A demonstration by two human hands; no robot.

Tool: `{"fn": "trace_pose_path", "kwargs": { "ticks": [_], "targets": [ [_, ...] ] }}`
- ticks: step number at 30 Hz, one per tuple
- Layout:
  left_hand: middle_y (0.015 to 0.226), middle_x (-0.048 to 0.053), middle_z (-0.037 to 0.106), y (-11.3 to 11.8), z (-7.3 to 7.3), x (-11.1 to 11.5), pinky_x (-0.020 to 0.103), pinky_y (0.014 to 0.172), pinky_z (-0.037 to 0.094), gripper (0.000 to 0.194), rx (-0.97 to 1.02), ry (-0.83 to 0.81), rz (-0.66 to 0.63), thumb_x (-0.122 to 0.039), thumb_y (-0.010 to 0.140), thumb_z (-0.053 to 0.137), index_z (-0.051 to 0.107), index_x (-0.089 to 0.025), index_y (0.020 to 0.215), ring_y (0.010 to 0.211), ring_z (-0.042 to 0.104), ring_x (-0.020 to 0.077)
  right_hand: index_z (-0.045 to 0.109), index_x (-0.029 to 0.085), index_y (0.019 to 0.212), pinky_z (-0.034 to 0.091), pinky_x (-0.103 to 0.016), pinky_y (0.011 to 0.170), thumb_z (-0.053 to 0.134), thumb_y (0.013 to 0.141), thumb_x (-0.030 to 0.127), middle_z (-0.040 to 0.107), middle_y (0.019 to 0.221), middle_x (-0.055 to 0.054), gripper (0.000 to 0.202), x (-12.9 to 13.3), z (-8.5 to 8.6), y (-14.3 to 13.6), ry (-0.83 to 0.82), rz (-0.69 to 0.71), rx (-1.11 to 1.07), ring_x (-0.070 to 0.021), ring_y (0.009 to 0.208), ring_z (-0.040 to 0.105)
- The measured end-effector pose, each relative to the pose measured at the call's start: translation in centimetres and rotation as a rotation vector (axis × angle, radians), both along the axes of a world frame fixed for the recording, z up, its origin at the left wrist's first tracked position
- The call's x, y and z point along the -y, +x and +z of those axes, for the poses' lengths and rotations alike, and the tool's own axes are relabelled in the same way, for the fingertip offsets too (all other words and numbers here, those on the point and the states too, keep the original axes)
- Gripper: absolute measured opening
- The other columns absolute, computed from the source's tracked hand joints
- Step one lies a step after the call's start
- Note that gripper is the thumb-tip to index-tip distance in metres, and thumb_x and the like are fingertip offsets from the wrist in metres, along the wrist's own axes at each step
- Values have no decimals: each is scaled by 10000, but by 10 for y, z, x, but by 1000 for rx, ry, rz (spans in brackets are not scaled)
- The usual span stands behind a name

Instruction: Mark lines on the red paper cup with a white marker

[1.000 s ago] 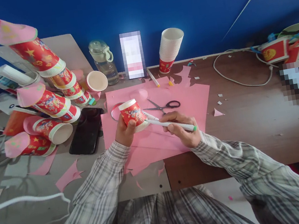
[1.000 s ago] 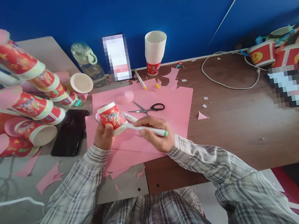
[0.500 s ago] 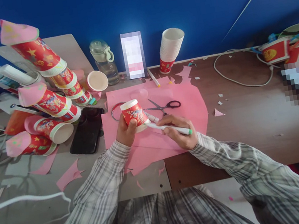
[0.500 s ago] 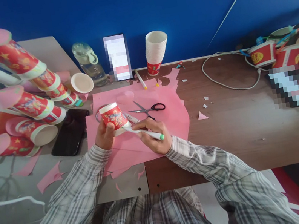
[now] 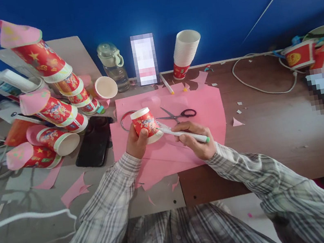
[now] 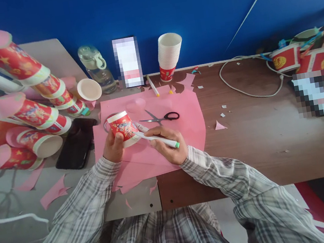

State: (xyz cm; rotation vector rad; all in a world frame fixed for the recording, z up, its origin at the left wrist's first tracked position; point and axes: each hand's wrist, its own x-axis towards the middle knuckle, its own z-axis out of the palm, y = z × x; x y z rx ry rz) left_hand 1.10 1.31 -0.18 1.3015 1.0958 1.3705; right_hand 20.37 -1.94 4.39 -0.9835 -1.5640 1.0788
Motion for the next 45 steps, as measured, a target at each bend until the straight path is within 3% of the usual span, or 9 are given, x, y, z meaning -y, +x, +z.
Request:
{"fn": "trace_pose_path", "kwargs": {
  "ticks": [5, 11, 22, 29, 32, 39, 42, 45],
  "targets": [
    [887, 86, 616, -1, -3, 0, 340, 741, 485, 645, -26, 8, 3, -685, 685, 518, 508, -122, 1000, 800, 583, 194, 609, 170, 984, 412, -234, 434, 513, 807, 294, 619, 699, -49, 237, -1, -1, -2, 36, 36, 12, -119, 502, 504],
    [918, 95, 609, -2, -3, -1, 357, 765, 476, 656, -62, 6, -8, -694, 680, 512, 512, -120, 998, 828, 576, 207, 604, 164, 1000, 513, -300, 578, 504, 815, 287, 639, 758, -79, 244, -1, -3, -4, 104, 31, 54, -181, 668, 623],
    [888, 88, 614, 0, 5, 1, 329, 721, 485, 648, -48, 17, -25, -685, 687, 516, 509, -118, 1000, 793, 579, 189, 611, 162, 914, 388, -247, 408, 482, 791, 279, 584, 600, -20, 213, -1, -2, 2, 67, -45, 49, -122, 446, 474],
    [886, 83, 606, -1, 2, 1, 336, 733, 472, 643, -62, 5, -17, -684, 670, 539, 516, -119, 977, 800, 568, 190, 604, 147, 969, 481, -277, 518, 490, 802, 267, 625, 706, -62, 235, 0, 0, -3, 123, 39, 56, -161, 595, 591],
    [888, 83, 607, -1, 2, 0, 341, 732, 477, 651, -50, 1, -19, -694, 668, 530, 515, -124, 982, 801, 570, 193, 609, 155, 938, 439, -258, 456, 486, 805, 270, 607, 651, -40, 214, 0, 0, 0, 130, 13, 64, -139, 505, 540],
    [944, 94, 612, -2, -2, 0, 353, 774, 478, 648, -30, -22, -3, -678, 683, 529, 512, -130, 1028, 849, 576, 209, 535, 201, 1128, 448, -297, 455, 431, 858, 345, 650, 815, -80, 324, -1, -14, -4, 130, -17, -80, -121, 466, 487],
    [973, 94, 612, -2, -5, 0, 363, 808, 476, 624, -17, -24, 5, -661, 700, 526, 511, -142, 1046, 881, 575, 214, 506, 227, 1167, 431, -296, 447, 418, 870, 360, 651, 780, -60, 338, 0, -22, -8, 152, -58, -86, -115, 438, 453],
    [974, 88, 613, -2, -5, 0, 363, 826, 478, 588, 4, -16, 11, -644, 715, 524, 518, -152, 1037, 890, 575, 209, 509, 228, 1146, 483, -325, 541, 450, 858, 325, 644, 775, -53, 309, 1, -28, -10, 187, -131, -5, -153, 538, 539]
  ]
}}
